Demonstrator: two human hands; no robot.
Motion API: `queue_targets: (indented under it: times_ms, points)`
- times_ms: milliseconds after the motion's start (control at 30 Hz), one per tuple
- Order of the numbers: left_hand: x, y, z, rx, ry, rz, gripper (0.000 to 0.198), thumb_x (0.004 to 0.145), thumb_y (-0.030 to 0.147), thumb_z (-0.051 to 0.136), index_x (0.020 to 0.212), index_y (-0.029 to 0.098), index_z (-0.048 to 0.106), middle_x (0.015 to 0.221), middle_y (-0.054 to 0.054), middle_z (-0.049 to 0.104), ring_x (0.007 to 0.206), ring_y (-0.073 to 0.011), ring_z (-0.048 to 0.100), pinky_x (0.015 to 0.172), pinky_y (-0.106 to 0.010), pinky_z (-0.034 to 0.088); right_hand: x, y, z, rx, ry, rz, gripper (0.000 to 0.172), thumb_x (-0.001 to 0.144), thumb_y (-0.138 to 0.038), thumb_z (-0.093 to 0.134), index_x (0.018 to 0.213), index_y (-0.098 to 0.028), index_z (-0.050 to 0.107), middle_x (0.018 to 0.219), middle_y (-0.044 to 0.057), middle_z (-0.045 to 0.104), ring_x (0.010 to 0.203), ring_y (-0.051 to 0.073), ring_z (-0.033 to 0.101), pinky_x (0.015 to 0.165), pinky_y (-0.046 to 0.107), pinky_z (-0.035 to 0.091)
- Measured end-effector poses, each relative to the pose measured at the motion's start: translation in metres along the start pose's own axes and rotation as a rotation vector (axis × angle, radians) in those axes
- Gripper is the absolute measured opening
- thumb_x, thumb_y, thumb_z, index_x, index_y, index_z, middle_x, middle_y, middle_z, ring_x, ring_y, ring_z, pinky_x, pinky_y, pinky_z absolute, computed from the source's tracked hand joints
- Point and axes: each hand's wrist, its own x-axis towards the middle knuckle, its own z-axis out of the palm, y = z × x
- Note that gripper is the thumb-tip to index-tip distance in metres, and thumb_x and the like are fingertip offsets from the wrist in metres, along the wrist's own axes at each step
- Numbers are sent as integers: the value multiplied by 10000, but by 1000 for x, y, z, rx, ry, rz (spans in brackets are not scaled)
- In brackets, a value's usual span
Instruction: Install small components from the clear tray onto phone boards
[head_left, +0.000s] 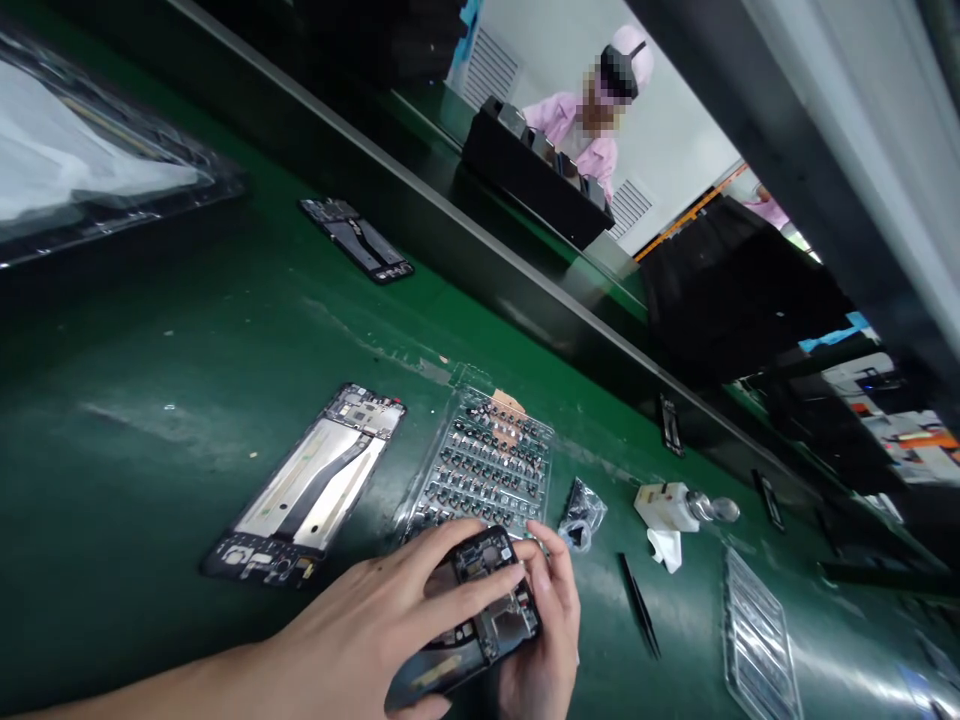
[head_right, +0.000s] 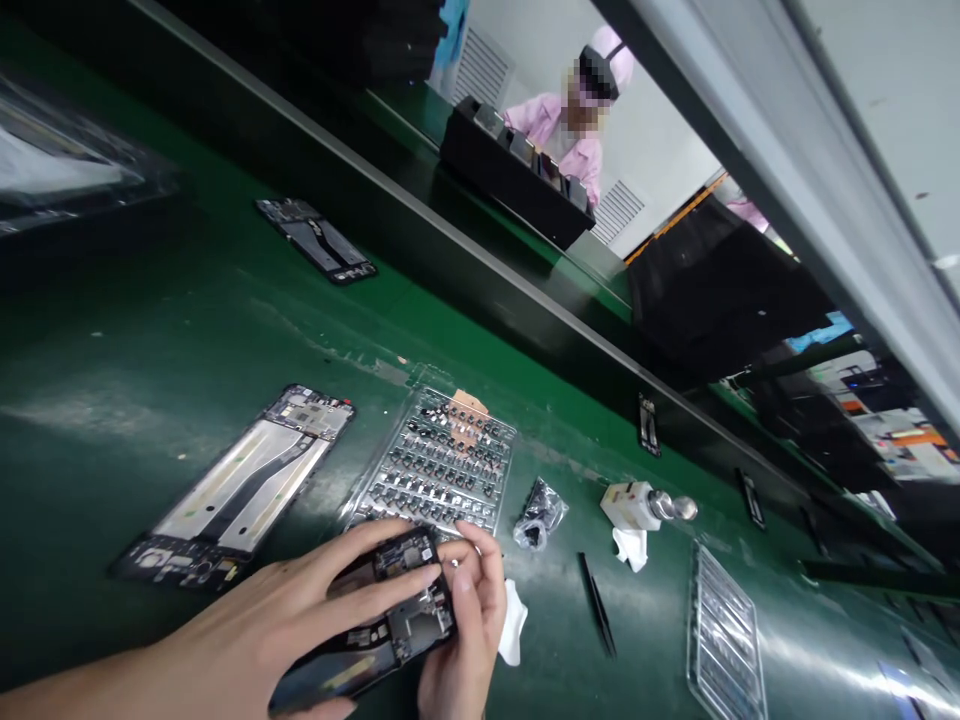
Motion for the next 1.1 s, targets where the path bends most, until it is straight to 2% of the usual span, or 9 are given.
queue_targets:
  times_ms: [233,333,400,500,567,833,967,1033,1100]
  points:
    - [1,-7,13,-92,54,0,944,640,76,599,1386,459,165,1510,-9,129,1298,-371,287,959,-548,387,0,4,-5,-105,32,29,250,845,-363,540,1070,-258,577,881,-2,608,732,114,578,674,217,466]
    - [3,-15,6,-559,65,53,783,677,139,525,1377,395,285,1489,-5,205,1266,-331,350,976,-488,382,-2,5,-6,-216,50,-142,306,852,-407,506,1106,-248,566,933,27,602,807,151,575,701,256,470]
    - [9,-22,1,-1099,-78,122,674,717,301,473,1377,257,341,1372,-87,419,1146,-323,488,851,-438,471,-3,6,-6,-365,77,-244,311,819,-373,564,1100,-240,572,968,37,580,832,166,555,686,262,463]
    - [20,-30,-3,-1654,-469,144,699,732,495,341,1285,84,457,1086,-154,635,875,-307,641,660,-359,477,-4,7,-6,-535,8,-305,178,811,-319,580,956,-221,616,866,18,542,765,154,523,631,247,433]
    - [25,-33,-2,-1721,-607,100,711,732,526,303,1237,69,509,1042,-149,661,745,-271,670,633,-314,434,-4,7,-7,-558,-46,-333,104,827,-300,559,856,-216,613,761,-7,503,717,137,498,609,229,410]
    - [28,-34,0,-1700,-679,94,740,686,542,334,1243,89,512,1099,-144,650,638,-246,665,462,-200,270,-8,6,-5,-517,13,-280,143,813,-335,574,829,-197,605,755,-9,518,641,119,502,559,218,407]
    - [23,-32,-4,-1675,-523,-1,657,717,595,401,1004,68,667,956,-142,695,545,-167,604,448,-196,306,-7,5,-5,-710,88,-342,199,842,-328,543,987,-202,592,744,-7,548,614,117,521,558,226,425]
    - [18,-31,-6,-1625,-276,-95,542,789,555,444,1004,114,674,850,-89,706,601,-161,600,514,-207,379,-13,7,1,-856,93,-481,364,844,-360,535,1169,-199,525,664,-24,528,558,117,503,537,231,420]
    - [16,-30,-7,-1528,93,-151,429,828,470,513,1165,216,591,938,-40,687,784,-189,615,656,-234,449,-24,11,11,-961,-8,-588,568,804,-467,550,1286,-183,450,606,-27,517,520,134,507,508,244,427]
